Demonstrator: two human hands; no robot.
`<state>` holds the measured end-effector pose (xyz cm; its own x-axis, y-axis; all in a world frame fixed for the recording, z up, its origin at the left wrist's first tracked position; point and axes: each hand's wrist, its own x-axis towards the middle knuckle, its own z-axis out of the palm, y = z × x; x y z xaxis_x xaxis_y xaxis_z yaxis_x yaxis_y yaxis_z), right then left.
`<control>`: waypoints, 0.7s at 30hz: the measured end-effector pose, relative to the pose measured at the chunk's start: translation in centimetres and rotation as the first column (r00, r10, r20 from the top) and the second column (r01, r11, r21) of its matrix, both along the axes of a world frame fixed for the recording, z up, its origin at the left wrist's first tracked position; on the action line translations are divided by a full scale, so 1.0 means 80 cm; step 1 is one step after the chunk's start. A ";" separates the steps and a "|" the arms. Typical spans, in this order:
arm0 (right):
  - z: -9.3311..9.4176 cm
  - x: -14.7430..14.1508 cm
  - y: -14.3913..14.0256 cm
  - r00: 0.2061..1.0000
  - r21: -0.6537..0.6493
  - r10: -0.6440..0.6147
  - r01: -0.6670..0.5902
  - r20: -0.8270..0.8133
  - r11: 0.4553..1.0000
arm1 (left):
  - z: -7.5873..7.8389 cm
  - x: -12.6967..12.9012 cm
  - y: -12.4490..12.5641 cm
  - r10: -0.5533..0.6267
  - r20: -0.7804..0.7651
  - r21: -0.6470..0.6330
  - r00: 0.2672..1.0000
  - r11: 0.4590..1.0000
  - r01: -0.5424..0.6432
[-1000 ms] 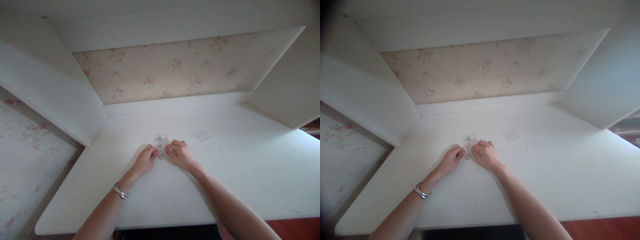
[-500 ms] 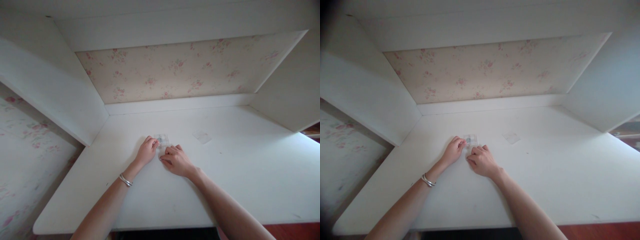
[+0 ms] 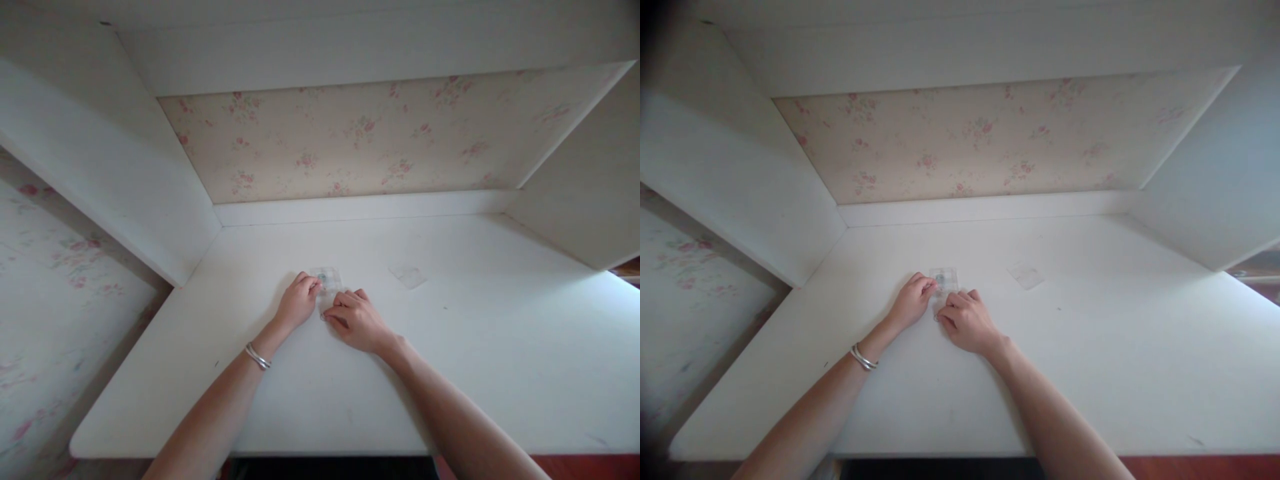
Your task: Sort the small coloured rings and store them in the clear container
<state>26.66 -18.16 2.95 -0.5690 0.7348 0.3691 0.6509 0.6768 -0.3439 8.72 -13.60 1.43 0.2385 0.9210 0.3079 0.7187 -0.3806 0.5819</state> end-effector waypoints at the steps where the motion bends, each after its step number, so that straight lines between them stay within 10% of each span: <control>1: 0.000 0.000 0.000 1.000 -0.006 0.006 -0.006 0.004 1.000 | 0.001 -0.001 -0.001 0.000 0.004 0.005 1.000 1.000 0.000; 21: 0.004 0.001 0.001 0.997 -0.033 0.015 -0.013 0.073 0.999 | 0.021 -0.034 -0.057 -0.139 -0.075 -0.118 0.987 0.985 0.129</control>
<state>26.76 -18.12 3.28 -0.6039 0.7375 0.3022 0.6655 0.6753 -0.3180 5.98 -18.19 3.09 0.3824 0.9066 0.1782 0.7132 -0.4123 0.5669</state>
